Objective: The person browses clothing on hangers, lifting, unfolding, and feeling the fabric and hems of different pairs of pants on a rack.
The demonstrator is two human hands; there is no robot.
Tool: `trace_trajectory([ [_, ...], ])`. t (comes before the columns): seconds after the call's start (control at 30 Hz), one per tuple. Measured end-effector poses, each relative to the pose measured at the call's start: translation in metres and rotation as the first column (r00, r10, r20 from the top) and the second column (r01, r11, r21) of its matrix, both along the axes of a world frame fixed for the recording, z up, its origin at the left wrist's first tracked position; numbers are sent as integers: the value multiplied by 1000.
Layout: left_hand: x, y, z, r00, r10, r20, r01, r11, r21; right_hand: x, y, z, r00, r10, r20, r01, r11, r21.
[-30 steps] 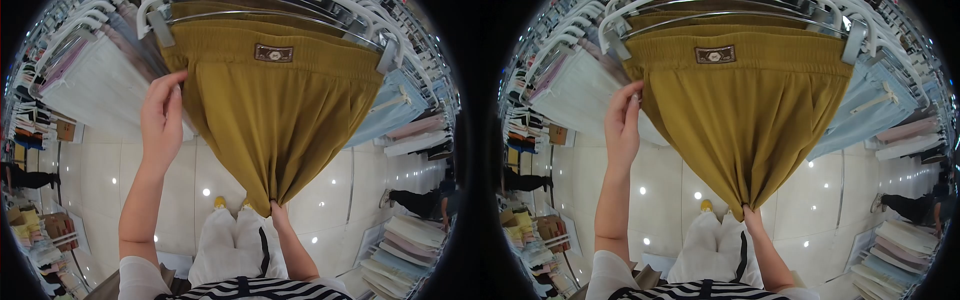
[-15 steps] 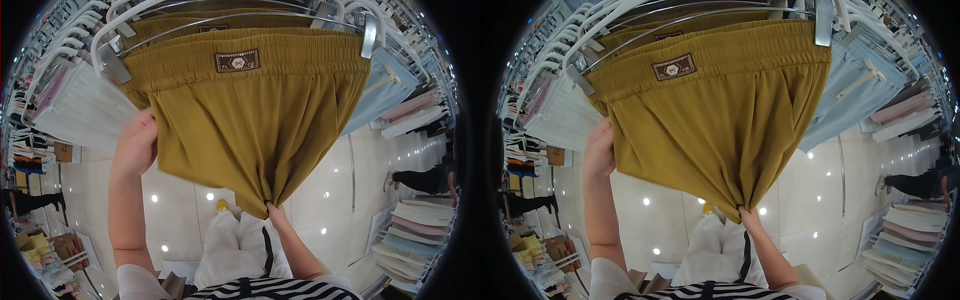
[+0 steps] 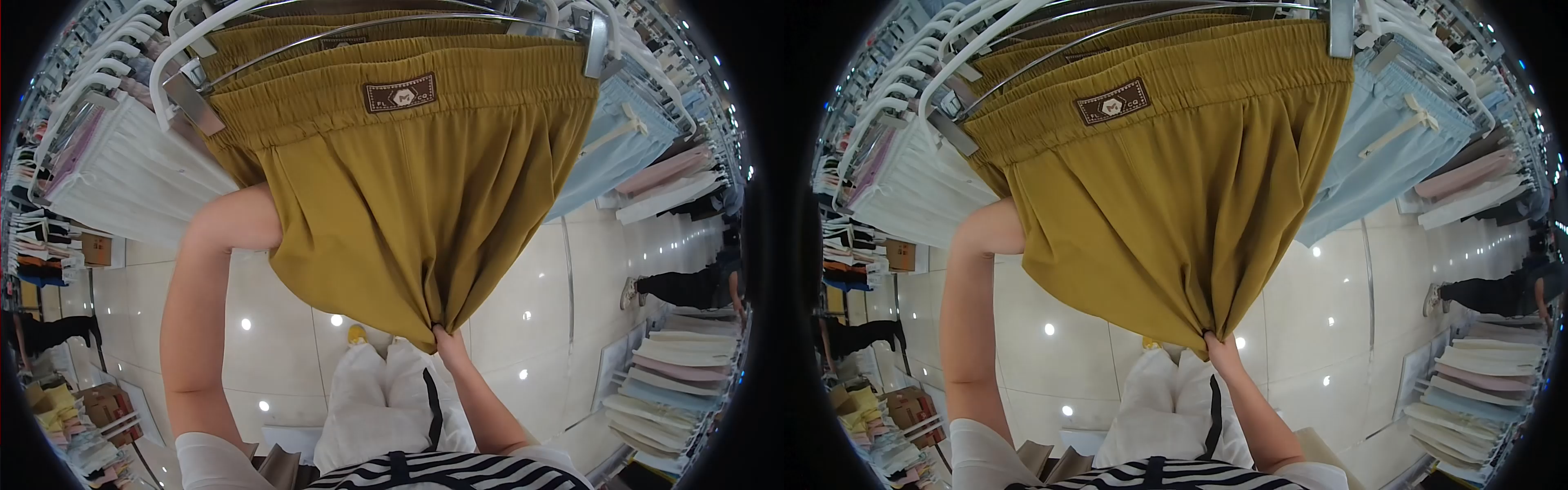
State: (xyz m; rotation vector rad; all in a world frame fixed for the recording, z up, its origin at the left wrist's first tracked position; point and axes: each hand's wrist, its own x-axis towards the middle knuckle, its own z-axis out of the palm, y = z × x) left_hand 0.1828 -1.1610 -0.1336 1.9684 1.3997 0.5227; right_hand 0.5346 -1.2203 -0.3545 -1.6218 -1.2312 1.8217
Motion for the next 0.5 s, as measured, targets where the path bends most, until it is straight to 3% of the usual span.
trace_trajectory([
  [0.07, -3, 1, -2, 1000, 9, 29, -6, 997, -76, 0, 0, 2, 1000, 6, 23, -5, 1000, -8],
  [0.17, -7, 3, 0, 968, -171, -186, 152, 982, -114, -7, 3, 18, 999, 2, 38, 0, 998, -55],
  [0.23, -1, 3, -3, 978, -146, -152, 131, 986, -101, -8, 2, 14, 999, -6, 37, 9, 995, -97],
  [0.27, 4, 4, -3, 989, -107, -101, 97, 991, -95, -6, -1, 0, 1000, -8, -3, 8, 999, -34],
  [0.37, 18, 6, 0, 971, 146, 190, -133, 988, -76, -8, -4, 0, 998, -37, -49, 39, 998, 51],
  [0.5, 26, -16, -11, 670, 503, 545, -588, 809, -23, -8, -4, 6, 998, -58, -16, 58, 997, 45],
])
